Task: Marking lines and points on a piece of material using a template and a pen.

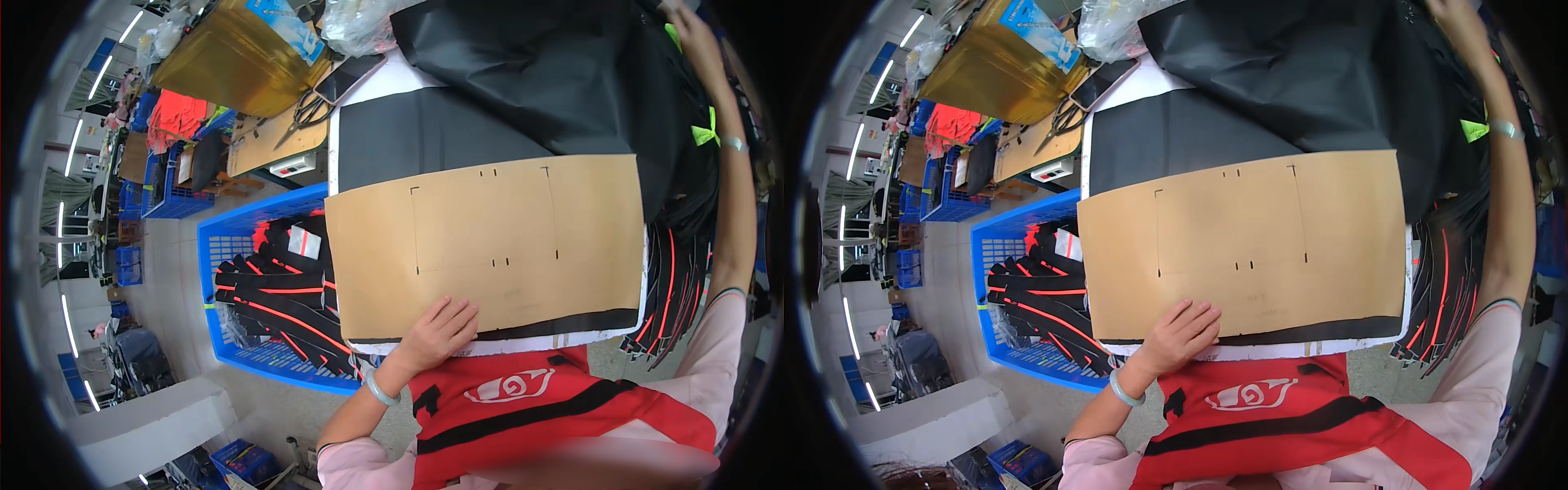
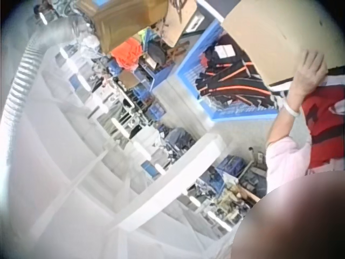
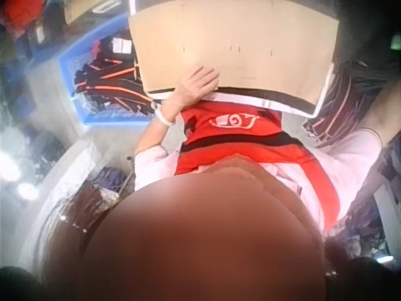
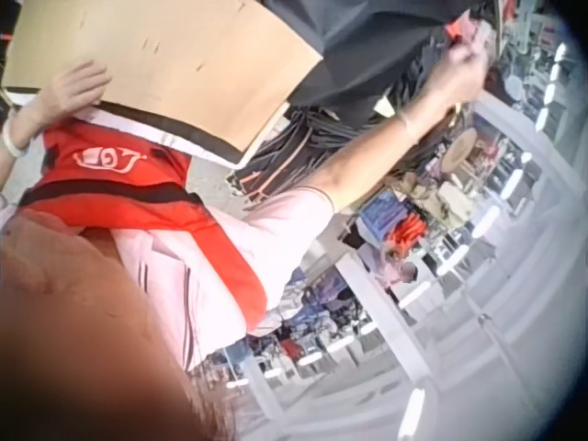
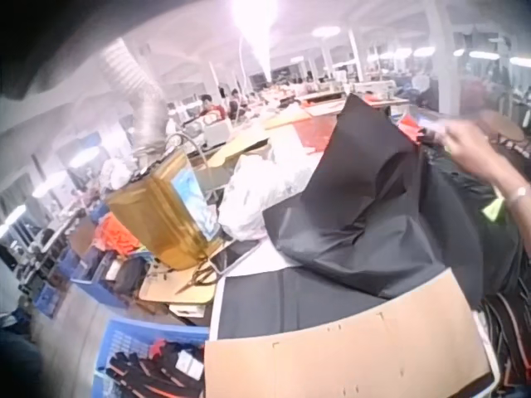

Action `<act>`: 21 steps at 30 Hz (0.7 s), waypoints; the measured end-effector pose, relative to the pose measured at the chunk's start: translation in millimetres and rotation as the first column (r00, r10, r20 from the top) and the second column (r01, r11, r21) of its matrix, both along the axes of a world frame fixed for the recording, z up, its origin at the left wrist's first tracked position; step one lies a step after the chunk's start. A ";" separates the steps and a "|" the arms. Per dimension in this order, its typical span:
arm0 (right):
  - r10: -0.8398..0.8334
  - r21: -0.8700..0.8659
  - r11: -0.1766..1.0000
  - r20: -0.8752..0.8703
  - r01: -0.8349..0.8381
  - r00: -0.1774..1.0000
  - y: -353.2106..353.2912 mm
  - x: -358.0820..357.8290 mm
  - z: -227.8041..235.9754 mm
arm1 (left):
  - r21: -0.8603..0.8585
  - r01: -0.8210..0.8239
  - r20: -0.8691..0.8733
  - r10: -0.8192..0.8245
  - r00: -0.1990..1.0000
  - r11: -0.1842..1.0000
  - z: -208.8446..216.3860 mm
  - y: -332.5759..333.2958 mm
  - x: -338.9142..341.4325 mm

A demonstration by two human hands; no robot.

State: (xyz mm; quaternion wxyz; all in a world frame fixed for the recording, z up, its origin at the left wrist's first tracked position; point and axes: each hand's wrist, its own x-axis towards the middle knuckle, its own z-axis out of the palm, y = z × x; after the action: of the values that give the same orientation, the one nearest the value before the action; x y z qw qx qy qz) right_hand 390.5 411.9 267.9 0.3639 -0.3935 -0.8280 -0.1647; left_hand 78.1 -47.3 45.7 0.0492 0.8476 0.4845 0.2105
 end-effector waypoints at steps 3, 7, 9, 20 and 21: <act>0.183 -0.258 0.960 0.284 -0.109 0.941 -34.2 -12.0 -99.7 | -0.070 0.025 0.012 -0.024 1.000 0.997 -17.6 -5.2 6.5; 0.151 -0.407 0.911 0.469 0.061 0.870 -64.2 -22.3 -192.6 | -0.122 0.046 0.113 -0.032 0.993 0.991 -22.0 -5.0 12.0; 0.097 -0.444 0.886 0.462 0.135 0.882 -47.9 -19.4 -216.5 | -0.131 0.050 0.124 -0.034 0.992 0.990 -22.0 -3.8 13.3; -0.095 -0.508 0.796 0.433 0.330 0.896 77.6 -73.5 -224.0 | -0.152 0.076 0.095 -0.062 0.994 0.985 -23.2 -8.7 23.0; -0.074 -0.497 0.820 0.401 0.285 0.913 73.9 -71.0 -220.4 | -0.165 0.058 0.090 -0.044 0.995 0.985 -23.1 -6.4 25.2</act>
State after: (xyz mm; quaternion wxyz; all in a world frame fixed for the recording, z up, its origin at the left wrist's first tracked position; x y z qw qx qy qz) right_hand 319.5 485.8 47.5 0.0598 -0.5206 -0.8513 -0.0264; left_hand 103.3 -53.7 22.7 0.1463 0.8429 0.4759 0.2040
